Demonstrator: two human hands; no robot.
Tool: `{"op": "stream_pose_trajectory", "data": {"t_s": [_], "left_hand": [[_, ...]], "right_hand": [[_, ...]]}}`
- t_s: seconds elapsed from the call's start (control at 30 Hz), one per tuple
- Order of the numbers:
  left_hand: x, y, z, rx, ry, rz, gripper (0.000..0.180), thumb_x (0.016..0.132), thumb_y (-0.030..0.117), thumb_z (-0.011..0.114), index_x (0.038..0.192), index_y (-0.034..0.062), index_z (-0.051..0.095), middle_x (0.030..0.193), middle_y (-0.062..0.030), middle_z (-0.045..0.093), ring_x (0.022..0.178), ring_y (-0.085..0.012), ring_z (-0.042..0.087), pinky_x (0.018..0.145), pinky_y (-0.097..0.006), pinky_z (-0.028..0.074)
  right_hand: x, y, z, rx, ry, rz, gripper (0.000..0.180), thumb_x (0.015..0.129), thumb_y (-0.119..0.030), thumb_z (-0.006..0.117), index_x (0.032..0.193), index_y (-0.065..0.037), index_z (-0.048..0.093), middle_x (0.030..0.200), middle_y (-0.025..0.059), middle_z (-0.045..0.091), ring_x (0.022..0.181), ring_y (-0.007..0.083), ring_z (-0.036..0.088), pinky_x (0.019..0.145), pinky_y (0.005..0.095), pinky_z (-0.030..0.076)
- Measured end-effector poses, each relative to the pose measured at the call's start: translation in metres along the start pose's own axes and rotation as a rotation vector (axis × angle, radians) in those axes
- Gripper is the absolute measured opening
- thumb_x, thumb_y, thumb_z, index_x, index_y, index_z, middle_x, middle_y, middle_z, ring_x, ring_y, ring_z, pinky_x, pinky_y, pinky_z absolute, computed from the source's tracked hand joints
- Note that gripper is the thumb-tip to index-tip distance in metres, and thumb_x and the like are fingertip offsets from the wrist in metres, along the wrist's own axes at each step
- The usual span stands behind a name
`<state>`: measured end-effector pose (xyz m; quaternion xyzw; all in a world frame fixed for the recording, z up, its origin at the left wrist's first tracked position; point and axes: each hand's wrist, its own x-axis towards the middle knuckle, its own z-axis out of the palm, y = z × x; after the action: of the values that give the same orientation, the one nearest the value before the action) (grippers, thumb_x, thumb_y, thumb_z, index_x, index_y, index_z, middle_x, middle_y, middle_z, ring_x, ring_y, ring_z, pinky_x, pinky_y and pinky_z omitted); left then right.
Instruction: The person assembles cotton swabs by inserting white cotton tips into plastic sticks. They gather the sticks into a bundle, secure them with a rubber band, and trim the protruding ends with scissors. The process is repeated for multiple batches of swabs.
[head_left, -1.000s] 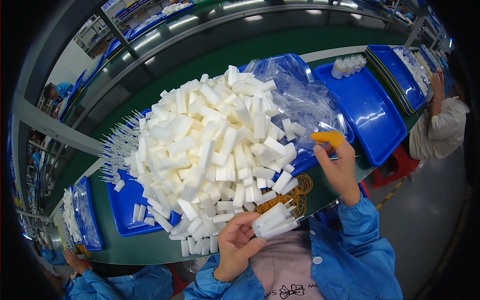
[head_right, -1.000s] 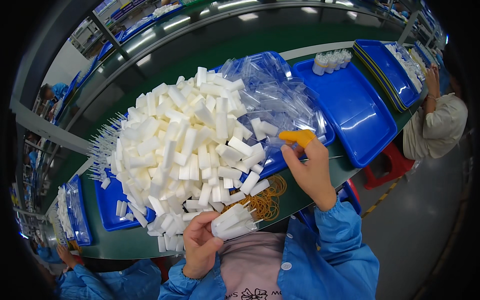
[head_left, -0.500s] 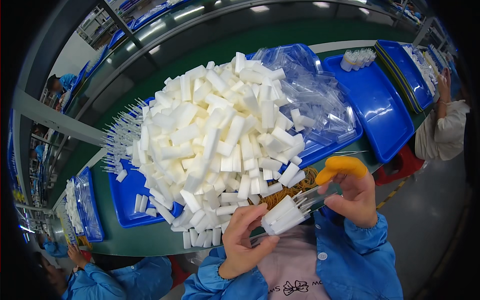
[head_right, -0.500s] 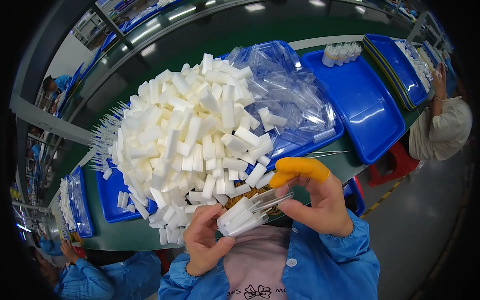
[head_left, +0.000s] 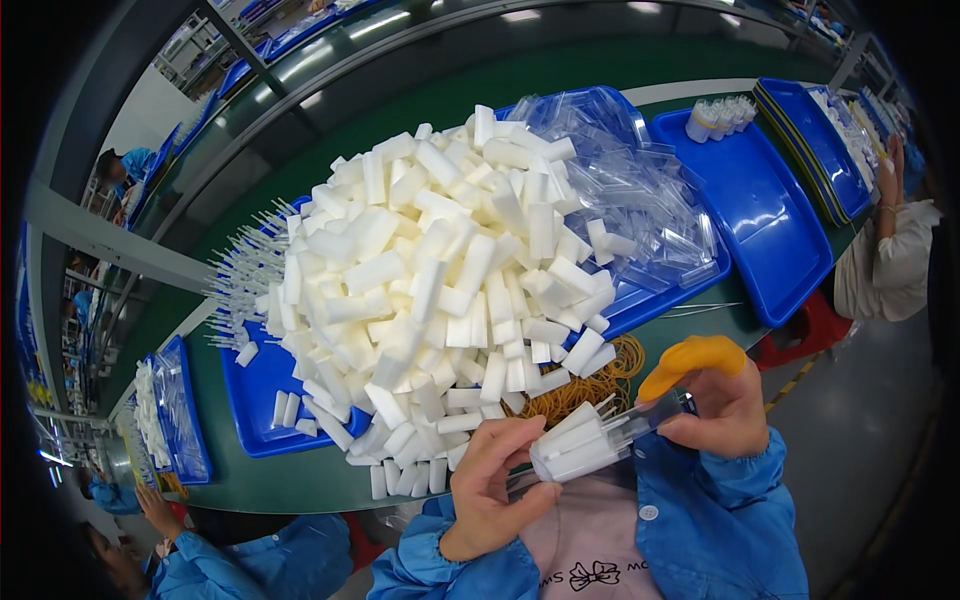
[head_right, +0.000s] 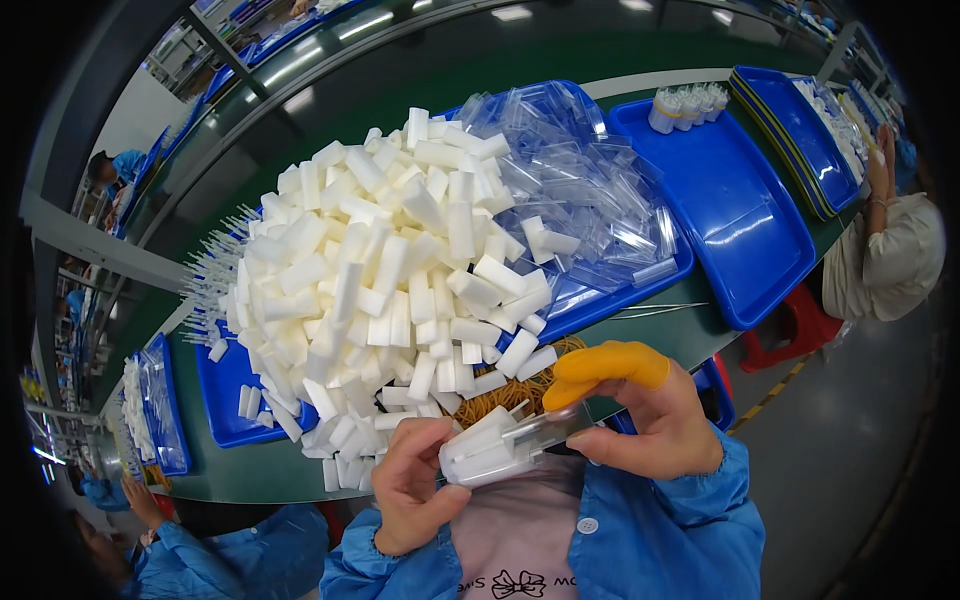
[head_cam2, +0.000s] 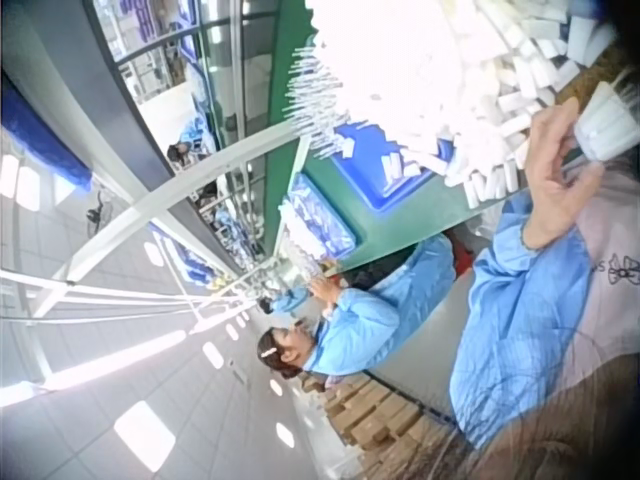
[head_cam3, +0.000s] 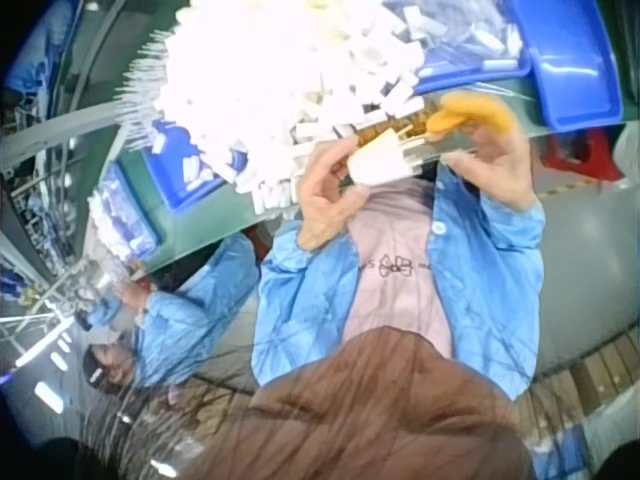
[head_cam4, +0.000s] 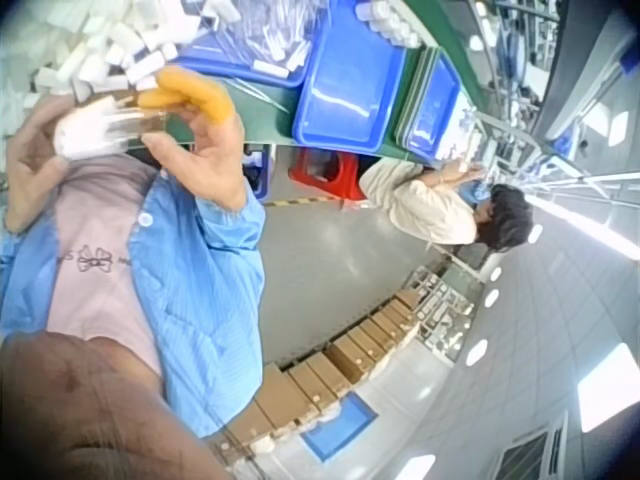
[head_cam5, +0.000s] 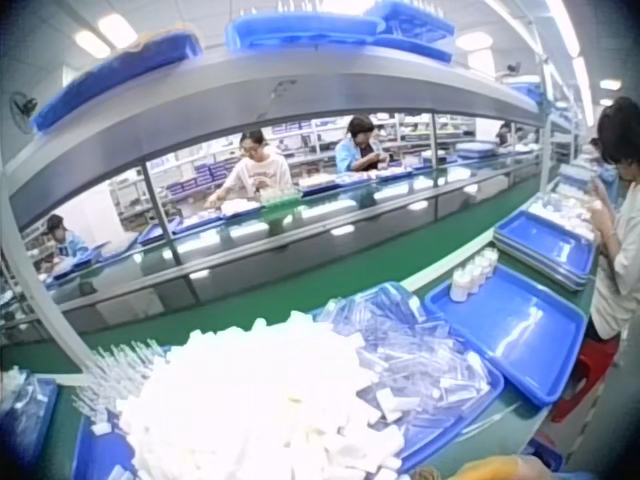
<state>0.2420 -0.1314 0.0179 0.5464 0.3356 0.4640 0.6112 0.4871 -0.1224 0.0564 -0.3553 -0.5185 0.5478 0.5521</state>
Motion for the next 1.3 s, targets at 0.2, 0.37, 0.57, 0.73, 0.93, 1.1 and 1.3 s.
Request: {"op": "stream_pose_trajectory", "data": {"t_s": [0.2,0.37,0.57,0.73,0.93,1.1,1.3], "left_hand": [[0.005,0.015,0.004,0.351,-0.096,0.105,0.056,0.065,0.004,0.075,0.117,-0.0038,0.057,0.106,-0.0141,0.049,0.093,-0.0215,0.052,0.080,-0.031,0.044],[0.006,0.026,0.007,0.376,-0.060,0.177,0.051,0.067,0.002,0.076,0.116,-0.0024,0.061,0.103,-0.0120,0.046,0.085,-0.0186,0.055,0.069,-0.028,0.049],[0.006,0.025,0.008,0.347,-0.104,0.214,0.051,0.066,-0.003,0.074,0.116,-0.0014,0.061,0.102,-0.0108,0.045,0.082,-0.0168,0.054,0.065,-0.026,0.048],[0.008,0.031,0.009,0.379,-0.111,0.193,0.050,0.066,-0.004,0.072,0.115,-0.0013,0.061,0.102,-0.0106,0.045,0.081,-0.0161,0.054,0.065,-0.026,0.048],[0.000,0.026,0.008,0.380,-0.146,0.163,0.044,0.064,-0.002,0.070,0.108,-0.0003,0.065,0.103,-0.0125,0.046,0.081,-0.0174,0.055,0.069,-0.027,0.049],[-0.001,0.019,0.006,0.319,-0.194,0.158,0.039,0.064,0.000,0.070,0.103,-0.0009,0.066,0.104,-0.0128,0.046,0.084,-0.0183,0.056,0.073,-0.028,0.049],[0.002,0.021,0.012,0.202,0.041,-0.010,0.042,0.062,0.000,0.072,0.104,-0.0007,0.063,0.106,-0.0135,0.049,0.091,-0.0214,0.055,0.080,-0.031,0.047]], "right_hand": [[-0.004,-0.007,0.004,-0.108,-0.010,-0.080,0.042,0.071,0.003,0.074,0.110,0.005,0.056,0.099,0.0168,0.063,0.094,0.0259,0.062,0.084,0.0365,0.047],[-0.005,-0.011,0.004,-0.047,-0.025,-0.097,0.042,0.069,0.003,0.075,0.108,0.005,0.057,0.098,0.0180,0.064,0.093,0.0262,0.063,0.082,0.0353,0.048],[-0.009,-0.023,0.008,-0.266,0.001,-0.145,0.027,0.068,0.001,0.076,0.094,0.003,0.066,0.089,0.0163,0.067,0.081,0.0256,0.066,0.070,0.0324,0.053],[-0.009,-0.039,0.006,-0.455,-0.103,-0.205,0.019,0.069,-0.001,0.076,0.087,0.001,0.069,0.087,0.0133,0.068,0.079,0.0265,0.067,0.068,0.0311,0.053],[-0.007,-0.034,0.011,-0.383,-0.049,-0.187,0.020,0.070,-0.002,0.075,0.089,0.000,0.069,0.088,0.0136,0.068,0.079,0.0263,0.066,0.068,0.0314,0.053],[-0.002,-0.023,0.003,-0.229,-0.109,-0.067,0.027,0.069,-0.001,0.075,0.096,0.001,0.067,0.092,0.0140,0.067,0.083,0.0250,0.066,0.073,0.0323,0.052],[0.000,-0.009,0.009,0.002,-0.011,0.041,0.035,0.070,-0.006,0.077,0.103,0.001,0.065,0.101,0.0145,0.065,0.092,0.0244,0.063,0.080,0.0329,0.048]]}}
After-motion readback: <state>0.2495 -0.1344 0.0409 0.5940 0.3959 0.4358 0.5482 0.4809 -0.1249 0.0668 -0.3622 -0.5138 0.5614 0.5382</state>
